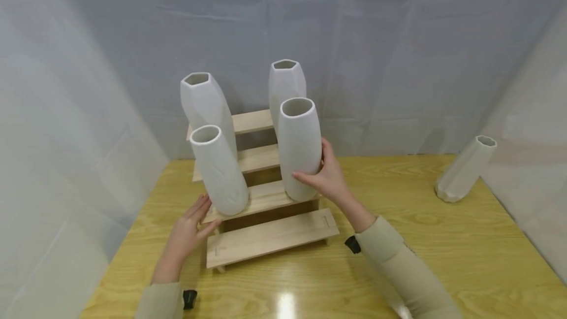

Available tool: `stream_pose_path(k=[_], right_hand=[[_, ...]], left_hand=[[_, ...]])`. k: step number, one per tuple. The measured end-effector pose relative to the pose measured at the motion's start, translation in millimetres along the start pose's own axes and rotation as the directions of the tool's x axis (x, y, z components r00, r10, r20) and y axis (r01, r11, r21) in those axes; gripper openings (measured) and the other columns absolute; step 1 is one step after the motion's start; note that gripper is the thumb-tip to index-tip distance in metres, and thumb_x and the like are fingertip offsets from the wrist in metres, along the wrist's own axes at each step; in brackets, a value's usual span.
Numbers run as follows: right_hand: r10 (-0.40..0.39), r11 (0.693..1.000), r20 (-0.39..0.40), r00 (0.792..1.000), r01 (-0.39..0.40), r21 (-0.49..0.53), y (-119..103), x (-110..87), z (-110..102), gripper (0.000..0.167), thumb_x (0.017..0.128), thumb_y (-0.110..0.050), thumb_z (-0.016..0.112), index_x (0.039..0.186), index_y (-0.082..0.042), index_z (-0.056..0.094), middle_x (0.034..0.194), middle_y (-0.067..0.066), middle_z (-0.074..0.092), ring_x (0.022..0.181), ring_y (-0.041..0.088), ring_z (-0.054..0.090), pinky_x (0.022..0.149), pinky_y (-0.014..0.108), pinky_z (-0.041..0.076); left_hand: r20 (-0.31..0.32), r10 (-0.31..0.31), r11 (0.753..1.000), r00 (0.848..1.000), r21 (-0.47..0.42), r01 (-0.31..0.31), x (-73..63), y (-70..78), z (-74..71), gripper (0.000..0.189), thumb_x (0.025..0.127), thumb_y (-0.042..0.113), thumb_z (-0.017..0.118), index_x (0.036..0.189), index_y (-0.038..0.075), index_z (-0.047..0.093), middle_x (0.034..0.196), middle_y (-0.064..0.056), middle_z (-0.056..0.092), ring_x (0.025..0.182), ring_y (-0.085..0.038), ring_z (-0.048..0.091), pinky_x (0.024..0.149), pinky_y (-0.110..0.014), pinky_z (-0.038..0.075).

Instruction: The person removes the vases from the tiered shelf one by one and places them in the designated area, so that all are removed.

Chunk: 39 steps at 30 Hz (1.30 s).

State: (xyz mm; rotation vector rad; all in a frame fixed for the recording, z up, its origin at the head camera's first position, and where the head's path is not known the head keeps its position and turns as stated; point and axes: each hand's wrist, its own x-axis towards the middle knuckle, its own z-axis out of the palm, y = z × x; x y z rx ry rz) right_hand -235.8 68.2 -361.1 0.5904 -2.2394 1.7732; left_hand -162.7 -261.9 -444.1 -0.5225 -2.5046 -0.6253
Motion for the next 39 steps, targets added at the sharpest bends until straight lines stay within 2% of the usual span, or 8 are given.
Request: stream_pose_path(k=[3,6,8,10,21,28,33,39], right_hand=[[-0.005,1.0,-0.001,1.0,0.005,-0.004,-10.1,-1.3,-0.5,0.087,0.064,-0.01,0.079,0.133,-0.006,0.026,0.124,0.015,0.041,0.107,0.03,0.046,0.086,0.047,0.042],[-0.013,1.0,-0.005,1.0,0.013,-0.001,-11.0,-0.8,-0.8,0.085,0.064,-0.009,0.079,0.132,-0.004,0.027,0.123,0.016,0.042,0.107,0.031,0.046,0.086,0.047,0.042],[-0.013,1.0,-0.011,1.0,0.013,-0.006,-10.7,-0.6,-0.7,0.085,0.063,-0.009,0.079,0.131,-0.004,0.028,0.122,0.017,0.043,0.107,0.031,0.046,0.086,0.047,0.043],[-0.026,1.0,-0.022,0.999,0.026,-0.008,-0.7,1.8,0.2,0.087,0.062,-0.011,0.08,0.132,-0.006,0.028,0.122,0.014,0.043,0.106,0.029,0.047,0.085,0.046,0.044],[-0.037,0.999,-0.069,0.997,0.037,-0.012,-3.5,-0.8,-2.9,0.088,0.059,-0.01,0.082,0.13,-0.006,0.029,0.121,0.016,0.045,0.105,0.028,0.047,0.084,0.044,0.045],[-0.041,0.998,-0.108,0.993,0.046,0.038,-3.0,-3.5,-10.6,0.09,0.057,-0.003,0.082,0.131,-0.004,0.03,0.119,0.02,0.045,0.105,0.03,0.046,0.084,0.044,0.045],[-0.042,0.999,-0.137,0.99,0.046,0.025,-0.8,-7.6,-19.8,0.087,0.058,-0.002,0.081,0.129,-0.003,0.031,0.116,0.019,0.046,0.103,0.029,0.047,0.082,0.042,0.047],[-0.006,0.999,-0.17,0.985,0.013,0.038,-6.6,-14.2,-32.7,0.083,0.059,0.002,0.079,0.127,0.001,0.031,0.115,0.021,0.043,0.102,0.032,0.047,0.083,0.045,0.046]], left_hand=[[-0.005,0.002,1.0,1.0,-0.001,-0.002,0.3,-0.4,0.4,0.06,0.071,0.02,0.074,0.118,-0.009,0.051,0.122,-0.027,0.047,0.112,-0.039,0.044,0.084,-0.051,0.042],[-0.008,0.008,1.0,1.0,-0.002,-0.008,0.8,-0.5,0.6,0.06,0.071,0.021,0.074,0.118,-0.009,0.051,0.122,-0.026,0.047,0.112,-0.039,0.044,0.084,-0.051,0.042],[-0.008,0.009,1.0,1.0,-0.002,-0.009,0.9,-0.4,0.8,0.06,0.07,0.019,0.074,0.118,-0.009,0.051,0.122,-0.027,0.047,0.111,-0.04,0.044,0.084,-0.051,0.042],[-0.006,0.008,1.0,1.0,-0.004,-0.008,0.9,-0.5,0.6,0.06,0.071,0.019,0.074,0.119,-0.009,0.051,0.122,-0.027,0.046,0.112,-0.04,0.044,0.084,-0.051,0.042],[-0.005,0.011,1.0,1.0,-0.008,-0.011,2.2,0.3,-0.1,0.061,0.069,0.015,0.075,0.119,-0.009,0.051,0.123,-0.026,0.046,0.112,-0.04,0.043,0.083,-0.051,0.043],[-0.012,0.017,1.0,1.0,-0.015,-0.017,2.6,-1.7,0.3,0.06,0.071,0.02,0.074,0.118,-0.01,0.051,0.122,-0.026,0.047,0.112,-0.04,0.043,0.085,-0.052,0.042],[-0.009,0.019,1.0,1.0,-0.016,-0.019,1.9,-2.1,0.7,0.06,0.071,0.02,0.074,0.118,-0.01,0.051,0.122,-0.026,0.047,0.113,-0.04,0.043,0.084,-0.051,0.042],[-0.014,0.022,1.0,1.0,-0.019,-0.022,-0.6,-2.5,1.4,0.06,0.072,0.022,0.073,0.118,-0.009,0.051,0.121,-0.027,0.047,0.112,-0.041,0.043,0.083,-0.052,0.042]])
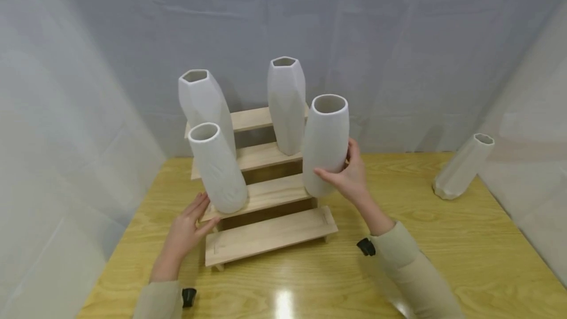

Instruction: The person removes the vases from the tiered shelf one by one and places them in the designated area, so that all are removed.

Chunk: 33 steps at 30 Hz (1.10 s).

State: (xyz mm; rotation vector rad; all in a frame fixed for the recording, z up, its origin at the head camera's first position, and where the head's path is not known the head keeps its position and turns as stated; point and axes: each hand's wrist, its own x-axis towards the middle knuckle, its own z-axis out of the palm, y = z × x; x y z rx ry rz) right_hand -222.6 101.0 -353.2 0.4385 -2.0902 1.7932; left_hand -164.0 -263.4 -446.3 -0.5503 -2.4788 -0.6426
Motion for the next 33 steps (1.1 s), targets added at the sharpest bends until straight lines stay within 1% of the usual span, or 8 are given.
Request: stream_pose_path(k=[5,9,13,16,19,24,27,33], right_hand=[[0.009,0.999,-0.044,0.999,-0.01,-0.034,-16.6,-4.4,-11.9,0.081,0.06,0.009,0.076,0.126,0.006,0.03,0.116,0.026,0.041,0.102,0.035,0.045,0.084,0.048,0.045],[-0.008,0.997,-0.081,0.997,0.002,-0.076,-18.0,-5.1,-22.9,0.081,0.06,0.011,0.074,0.127,0.008,0.028,0.117,0.029,0.04,0.104,0.038,0.044,0.085,0.051,0.043],[0.003,0.996,-0.118,0.993,-0.014,-0.087,-2.4,-2.3,-37.4,0.083,0.062,0.006,0.076,0.129,0.004,0.028,0.119,0.025,0.041,0.106,0.035,0.044,0.086,0.05,0.042],[0.005,0.995,-0.142,0.99,-0.018,-0.094,11.0,-0.4,-48.7,0.084,0.063,0.002,0.077,0.13,0.0,0.027,0.12,0.02,0.04,0.106,0.03,0.043,0.087,0.048,0.042],[-0.015,0.993,-0.165,0.986,-0.005,-0.117,17.3,0.2,-57.6,0.084,0.064,0.001,0.077,0.131,-0.001,0.026,0.119,0.019,0.039,0.106,0.03,0.043,0.086,0.049,0.042],[-0.036,0.988,-0.208,0.977,0.004,-0.153,25.4,-0.1,-71.7,0.084,0.063,0.001,0.076,0.131,-0.001,0.027,0.119,0.018,0.04,0.105,0.027,0.043,0.084,0.048,0.043],[-0.027,0.986,-0.241,0.97,-0.014,-0.168,31.1,-0.4,-80.1,0.084,0.062,0.0,0.077,0.131,-0.001,0.028,0.118,0.016,0.041,0.105,0.024,0.044,0.084,0.046,0.043],[0.008,0.984,-0.297,0.955,-0.06,-0.165,44.3,-0.3,-95.5,0.083,0.063,-0.001,0.077,0.13,-0.003,0.028,0.118,0.016,0.042,0.106,0.023,0.043,0.087,0.045,0.04]], left_hand=[[-0.003,0.002,1.0,1.0,0.002,-0.002,-0.4,-0.7,0.0,0.06,0.072,0.023,0.073,0.118,-0.009,0.051,0.121,-0.027,0.047,0.112,-0.04,0.043,0.083,-0.052,0.042],[-0.011,0.006,1.0,1.0,0.011,-0.006,-0.1,-0.1,-0.1,0.06,0.07,0.02,0.074,0.117,-0.01,0.052,0.12,-0.027,0.048,0.111,-0.041,0.044,0.083,-0.052,0.043],[-0.018,0.02,1.0,1.0,0.014,-0.019,0.6,0.1,0.1,0.06,0.069,0.018,0.075,0.116,-0.01,0.052,0.12,-0.027,0.049,0.11,-0.041,0.045,0.082,-0.052,0.043],[-0.025,0.03,0.999,0.999,0.012,-0.03,0.6,-0.6,0.3,0.06,0.072,0.024,0.073,0.116,-0.01,0.052,0.119,-0.026,0.049,0.11,-0.041,0.045,0.082,-0.052,0.043],[-0.03,0.034,0.999,0.999,0.013,-0.033,-0.2,-1.3,0.5,0.06,0.073,0.026,0.072,0.116,-0.01,0.052,0.119,-0.027,0.049,0.11,-0.041,0.045,0.082,-0.052,0.043],[-0.027,0.024,1.0,0.999,0.02,-0.024,-1.3,-1.7,1.1,0.06,0.069,0.02,0.075,0.116,-0.01,0.053,0.119,-0.026,0.049,0.109,-0.041,0.045,0.081,-0.052,0.044],[-0.023,0.024,0.999,0.999,0.024,-0.023,-1.3,-2.0,1.6,0.06,0.069,0.02,0.075,0.116,-0.01,0.052,0.12,-0.025,0.049,0.11,-0.04,0.045,0.081,-0.051,0.044],[-0.027,0.034,0.999,0.999,0.019,-0.033,-0.1,-1.8,1.3,0.059,0.074,0.027,0.071,0.116,-0.01,0.052,0.12,-0.025,0.049,0.11,-0.04,0.045,0.081,-0.051,0.044]])
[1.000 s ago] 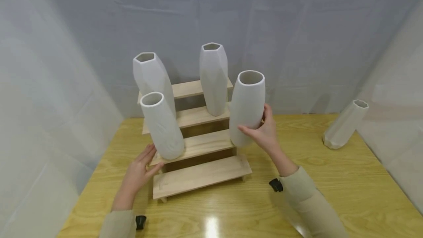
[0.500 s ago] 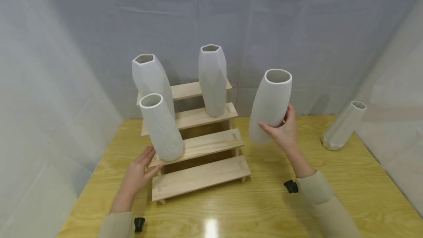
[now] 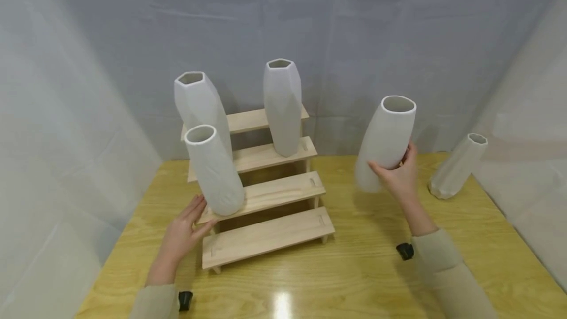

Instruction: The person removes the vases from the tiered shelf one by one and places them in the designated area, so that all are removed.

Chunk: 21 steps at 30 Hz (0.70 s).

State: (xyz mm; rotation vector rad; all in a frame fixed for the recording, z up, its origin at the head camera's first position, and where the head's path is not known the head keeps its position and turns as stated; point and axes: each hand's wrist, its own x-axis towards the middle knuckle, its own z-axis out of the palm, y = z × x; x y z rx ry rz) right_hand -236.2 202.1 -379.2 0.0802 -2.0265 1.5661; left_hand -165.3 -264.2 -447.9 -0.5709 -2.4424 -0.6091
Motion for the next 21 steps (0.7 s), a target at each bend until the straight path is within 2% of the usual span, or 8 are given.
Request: stream_pose_path(k=[6,12,17,21], right_hand=[[0.059,0.997,-0.035,0.998,-0.061,-0.055,13.4,3.2,-13.3,0.085,0.064,-0.007,0.077,0.132,-0.007,0.027,0.121,0.014,0.042,0.108,0.022,0.042,0.089,0.042,0.039],[0.052,0.997,-0.065,0.997,-0.056,-0.057,28.1,8.1,-23.7,0.086,0.063,-0.005,0.077,0.132,-0.007,0.027,0.122,0.014,0.041,0.109,0.022,0.041,0.09,0.039,0.037],[0.048,0.988,-0.115,0.992,-0.064,-0.139,44.3,10.2,-32.1,0.088,0.062,-0.009,0.079,0.133,-0.004,0.026,0.124,0.017,0.041,0.11,0.027,0.042,0.093,0.041,0.035],[0.062,0.984,-0.141,0.988,-0.084,-0.159,54.3,10.9,-38.4,0.088,0.062,-0.011,0.079,0.132,-0.003,0.027,0.124,0.018,0.041,0.11,0.029,0.041,0.093,0.043,0.035]], left_hand=[[-0.005,0.011,1.0,1.0,0.001,-0.011,-0.2,-1.3,0.9,0.059,0.074,0.028,0.071,0.116,-0.009,0.053,0.12,-0.024,0.05,0.11,-0.039,0.046,0.082,-0.051,0.044],[-0.005,0.006,1.0,1.0,0.001,-0.006,0.4,-0.1,0.2,0.059,0.075,0.03,0.07,0.116,-0.01,0.053,0.119,-0.025,0.05,0.11,-0.04,0.046,0.081,-0.051,0.044],[0.008,-0.005,1.0,1.0,0.002,0.005,0.4,1.2,-1.1,0.06,0.074,0.027,0.071,0.116,-0.01,0.052,0.12,-0.026,0.049,0.11,-0.041,0.045,0.082,-0.052,0.043],[0.015,-0.01,1.0,1.0,0.004,0.01,0.7,1.5,-1.7,0.059,0.074,0.027,0.071,0.116,-0.01,0.052,0.121,-0.025,0.049,0.111,-0.04,0.044,0.081,-0.052,0.044]])
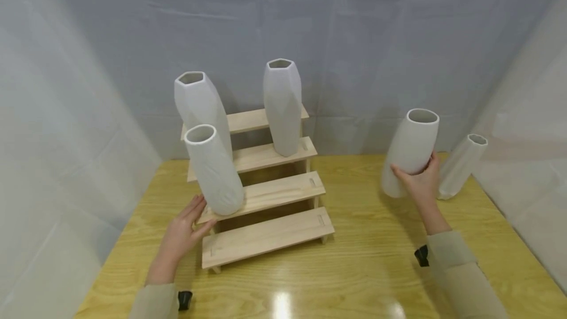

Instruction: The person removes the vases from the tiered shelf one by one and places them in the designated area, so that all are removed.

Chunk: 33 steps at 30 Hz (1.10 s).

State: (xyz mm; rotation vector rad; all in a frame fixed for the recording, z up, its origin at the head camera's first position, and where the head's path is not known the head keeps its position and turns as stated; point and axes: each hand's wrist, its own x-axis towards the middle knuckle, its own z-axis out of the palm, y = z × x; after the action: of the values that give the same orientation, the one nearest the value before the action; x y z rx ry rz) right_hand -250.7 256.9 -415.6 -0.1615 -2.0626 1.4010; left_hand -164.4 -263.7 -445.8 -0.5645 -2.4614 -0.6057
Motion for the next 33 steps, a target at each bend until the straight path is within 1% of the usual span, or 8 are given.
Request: stream_pose_path(k=[6,9,14,18,26,33], right_hand=[[0.004,0.998,-0.023,1.0,-0.006,-0.057,10.8,3.0,-2.9,0.087,0.062,-0.012,0.078,0.131,0.0,0.028,0.123,0.021,0.043,0.109,0.032,0.042,0.093,0.045,0.035],[0.009,0.998,-0.036,0.999,-0.011,-0.067,15.9,4.4,-3.4,0.087,0.061,-0.01,0.078,0.131,0.001,0.028,0.123,0.022,0.042,0.109,0.034,0.042,0.093,0.045,0.035],[0.04,0.994,-0.058,0.998,-0.045,-0.098,23.7,6.4,-5.1,0.086,0.062,-0.013,0.078,0.13,-0.001,0.028,0.123,0.022,0.044,0.11,0.034,0.043,0.092,0.046,0.036],[0.057,0.991,-0.064,0.996,-0.064,-0.117,29.3,8.3,-6.2,0.085,0.063,-0.016,0.077,0.13,-0.002,0.028,0.123,0.022,0.044,0.11,0.034,0.043,0.092,0.046,0.036],[0.127,0.985,-0.068,0.99,-0.134,-0.11,35.2,9.3,-8.6,0.086,0.064,-0.02,0.077,0.131,-0.005,0.026,0.126,0.02,0.041,0.112,0.033,0.042,0.094,0.045,0.035],[0.14,0.979,-0.075,0.987,-0.15,-0.141,40.2,11.1,-8.3,0.087,0.064,-0.022,0.077,0.132,-0.006,0.026,0.126,0.02,0.042,0.111,0.033,0.042,0.094,0.045,0.035]], left_hand=[[0.006,-0.005,1.0,1.0,0.004,0.005,-0.1,-0.1,-0.6,0.059,0.073,0.025,0.072,0.117,-0.01,0.052,0.121,-0.024,0.049,0.111,-0.04,0.044,0.082,-0.051,0.043],[0.006,-0.005,1.0,1.0,0.007,0.005,0.1,-0.2,-0.7,0.059,0.072,0.023,0.073,0.117,-0.01,0.052,0.121,-0.024,0.049,0.111,-0.04,0.044,0.082,-0.052,0.043],[0.003,0.004,1.0,1.0,0.009,-0.004,-0.1,-0.2,0.0,0.059,0.072,0.023,0.073,0.117,-0.01,0.052,0.121,-0.025,0.049,0.111,-0.04,0.045,0.082,-0.052,0.043],[-0.001,0.009,1.0,1.0,0.007,-0.009,-0.1,-0.1,-0.2,0.059,0.074,0.028,0.07,0.117,-0.01,0.052,0.121,-0.025,0.049,0.11,-0.04,0.045,0.081,-0.051,0.044],[0.005,0.004,1.0,1.0,0.006,-0.004,1.0,0.5,-0.7,0.059,0.075,0.028,0.07,0.117,-0.01,0.052,0.12,-0.025,0.049,0.111,-0.04,0.045,0.081,-0.051,0.044],[0.001,0.004,1.0,1.0,0.001,-0.004,0.1,-0.4,-0.7,0.059,0.074,0.028,0.071,0.116,-0.01,0.052,0.12,-0.025,0.049,0.11,-0.04,0.045,0.08,-0.051,0.044]])
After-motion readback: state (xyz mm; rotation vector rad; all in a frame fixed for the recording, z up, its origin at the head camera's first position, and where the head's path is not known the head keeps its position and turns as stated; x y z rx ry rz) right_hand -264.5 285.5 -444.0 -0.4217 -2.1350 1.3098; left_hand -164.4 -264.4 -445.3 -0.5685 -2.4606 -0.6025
